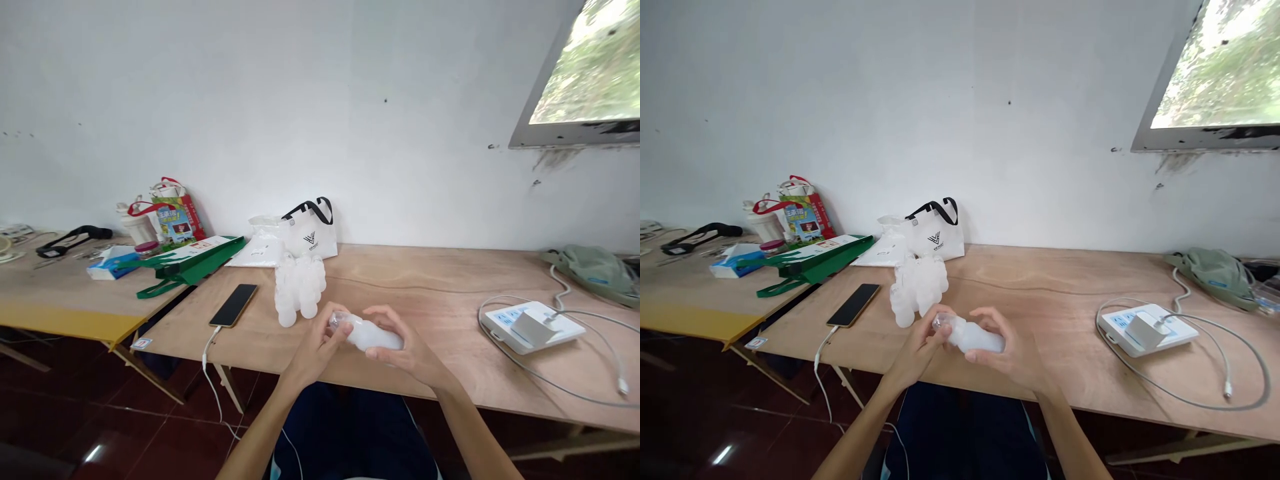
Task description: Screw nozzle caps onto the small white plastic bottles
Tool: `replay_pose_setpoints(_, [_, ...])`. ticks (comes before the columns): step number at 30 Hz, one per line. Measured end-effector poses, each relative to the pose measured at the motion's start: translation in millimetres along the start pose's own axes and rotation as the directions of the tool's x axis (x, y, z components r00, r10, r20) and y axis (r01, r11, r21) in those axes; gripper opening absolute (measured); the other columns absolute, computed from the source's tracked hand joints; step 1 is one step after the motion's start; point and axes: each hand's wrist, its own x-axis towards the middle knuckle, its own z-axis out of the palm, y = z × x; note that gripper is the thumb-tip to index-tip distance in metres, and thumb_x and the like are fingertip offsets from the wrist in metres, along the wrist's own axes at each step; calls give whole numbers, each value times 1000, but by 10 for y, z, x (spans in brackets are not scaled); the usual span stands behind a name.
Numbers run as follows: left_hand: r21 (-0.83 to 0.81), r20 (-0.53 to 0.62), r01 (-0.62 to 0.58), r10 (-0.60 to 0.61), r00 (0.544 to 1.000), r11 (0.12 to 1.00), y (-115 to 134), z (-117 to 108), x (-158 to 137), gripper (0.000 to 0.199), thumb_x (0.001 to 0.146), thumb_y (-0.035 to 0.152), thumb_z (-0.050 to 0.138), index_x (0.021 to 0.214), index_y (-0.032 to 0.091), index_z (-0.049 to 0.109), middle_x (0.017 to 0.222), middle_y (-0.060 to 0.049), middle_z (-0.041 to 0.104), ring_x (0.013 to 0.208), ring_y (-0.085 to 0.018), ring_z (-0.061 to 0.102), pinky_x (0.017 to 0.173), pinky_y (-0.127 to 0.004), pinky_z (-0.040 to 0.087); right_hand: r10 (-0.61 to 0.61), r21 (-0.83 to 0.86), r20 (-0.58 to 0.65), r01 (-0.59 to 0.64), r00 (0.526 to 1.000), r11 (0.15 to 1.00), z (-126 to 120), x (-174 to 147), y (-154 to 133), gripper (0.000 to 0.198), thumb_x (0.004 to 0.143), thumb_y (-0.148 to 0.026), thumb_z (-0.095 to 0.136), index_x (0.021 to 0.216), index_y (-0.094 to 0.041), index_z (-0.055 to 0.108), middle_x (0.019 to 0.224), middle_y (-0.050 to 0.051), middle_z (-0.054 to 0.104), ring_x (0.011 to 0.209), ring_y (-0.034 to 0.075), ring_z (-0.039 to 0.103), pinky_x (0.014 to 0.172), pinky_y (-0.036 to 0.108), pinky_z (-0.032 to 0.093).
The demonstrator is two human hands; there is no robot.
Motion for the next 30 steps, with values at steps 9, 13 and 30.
replay_pose_setpoints(9, [39, -290, -177, 181, 940, 983, 178, -206, -99, 36, 79, 47, 79, 95, 19, 65, 84, -2, 65, 75, -16, 60, 66, -24, 47, -167, 219, 69, 148, 984, 965, 79, 7, 70, 57, 102, -65, 40, 149, -36, 27, 134, 10, 61, 119, 25, 61, 101, 47, 50])
replay_pose_setpoints(13, [100, -657, -245, 249, 712, 964, 174, -671, -111, 42, 77, 53, 77, 97, 16, 69, 94, -6, 70, 79, -18, 63, 65, -25, 50, -180, 170, -27, 182, 983, 968, -56, 39, 126, 47, 104, -59, 38, 145, -35, 35, 131, 10, 64, 111, 24, 65, 95, 47, 53])
replay_pose_setpoints(30, [555, -711, 553, 9, 703, 622, -569, -1615, 80, 62, 86, 65, 56, 125, 17, 54, 112, -17, 74, 104, -39, 70, 87, -46, 52, -45, -67, -196, 33, 980, 997, -367, 78, 244, 42, 98, -53, 56, 131, -27, 52, 93, 4, 70, 78, 18, 62, 75, 36, 53])
